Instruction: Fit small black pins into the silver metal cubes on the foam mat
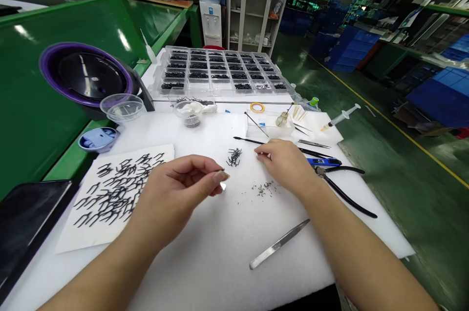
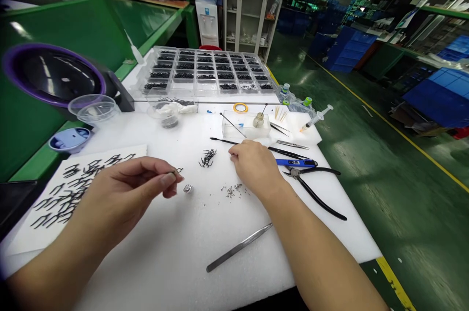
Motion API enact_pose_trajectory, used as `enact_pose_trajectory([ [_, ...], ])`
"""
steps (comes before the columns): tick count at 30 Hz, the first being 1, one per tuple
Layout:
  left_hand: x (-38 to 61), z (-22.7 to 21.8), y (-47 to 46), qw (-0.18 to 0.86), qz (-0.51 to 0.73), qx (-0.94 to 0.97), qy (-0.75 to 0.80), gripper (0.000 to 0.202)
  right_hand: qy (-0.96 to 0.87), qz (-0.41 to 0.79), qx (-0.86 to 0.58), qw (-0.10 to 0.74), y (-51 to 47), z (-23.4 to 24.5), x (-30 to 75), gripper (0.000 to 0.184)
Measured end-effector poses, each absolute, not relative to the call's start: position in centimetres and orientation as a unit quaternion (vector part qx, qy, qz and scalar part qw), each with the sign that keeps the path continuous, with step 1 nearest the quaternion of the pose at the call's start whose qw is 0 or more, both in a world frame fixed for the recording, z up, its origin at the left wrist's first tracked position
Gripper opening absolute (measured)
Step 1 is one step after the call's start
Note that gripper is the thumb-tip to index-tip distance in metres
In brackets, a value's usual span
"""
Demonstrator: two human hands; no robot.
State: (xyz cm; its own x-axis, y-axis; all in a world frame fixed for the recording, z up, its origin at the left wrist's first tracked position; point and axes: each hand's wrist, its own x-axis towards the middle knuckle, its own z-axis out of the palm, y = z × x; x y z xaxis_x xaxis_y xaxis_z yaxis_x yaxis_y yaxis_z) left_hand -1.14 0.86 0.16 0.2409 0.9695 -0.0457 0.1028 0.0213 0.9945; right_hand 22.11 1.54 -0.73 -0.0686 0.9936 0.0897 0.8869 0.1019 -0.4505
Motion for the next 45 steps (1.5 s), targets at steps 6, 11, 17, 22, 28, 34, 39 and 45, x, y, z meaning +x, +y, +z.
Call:
enact_pose_trajectory([
  [6, -0.8, 1.3, -0.4, 0.465, 0.423, 0.64, 0.442, 0.007, -0.682, 0.157, -0.655, 0.284, 0.4, 0.2, 21.9, 0.016],
  [11, -0.9, 1.1, -0.6, 0.271, 0.472, 0.736, 0.403, 0.008, -0.548, 0.428, -0.474, 0.54, -2.8, 1.4, 19.2, 0.019],
  [17, -0.6, 1.0, -0.8, 0.165, 0.511, 0.774, 0.336, 0.018, -0.453, 0.562, -0.413, 0.556, -4.3, 0.1, 16.7, 0.018],
  [22, -0.6, 0.7, -0.9, 0.137, 0.507, 0.781, 0.338, 0.018, -0.433, 0.573, -0.431, 0.546, -4.3, 0.1, 16.5, 0.019],
  [28, -0.6, 0.5, -1.0, 0.093, 0.504, 0.79, 0.336, 0.017, -0.454, 0.547, -0.444, 0.545, -4.5, 0.3, 16.3, 0.018],
  [34, -0.7, 0.3, -1.2, 0.08, 0.495, 0.798, 0.335, 0.013, -0.48, 0.526, -0.456, 0.534, -4.4, -0.1, 16.5, 0.02],
  [39, -1.0, 0.3, -1.3, 0.066, 0.48, 0.81, 0.33, 0.012, -0.499, 0.515, -0.452, 0.53, -4.3, -0.3, 16.7, 0.02],
  [45, -1.5, 0.5, -1.6, 0.043, 0.453, 0.828, 0.327, 0.012, -0.494, 0.528, -0.438, 0.534, -4.4, -0.3, 16.9, 0.019],
])
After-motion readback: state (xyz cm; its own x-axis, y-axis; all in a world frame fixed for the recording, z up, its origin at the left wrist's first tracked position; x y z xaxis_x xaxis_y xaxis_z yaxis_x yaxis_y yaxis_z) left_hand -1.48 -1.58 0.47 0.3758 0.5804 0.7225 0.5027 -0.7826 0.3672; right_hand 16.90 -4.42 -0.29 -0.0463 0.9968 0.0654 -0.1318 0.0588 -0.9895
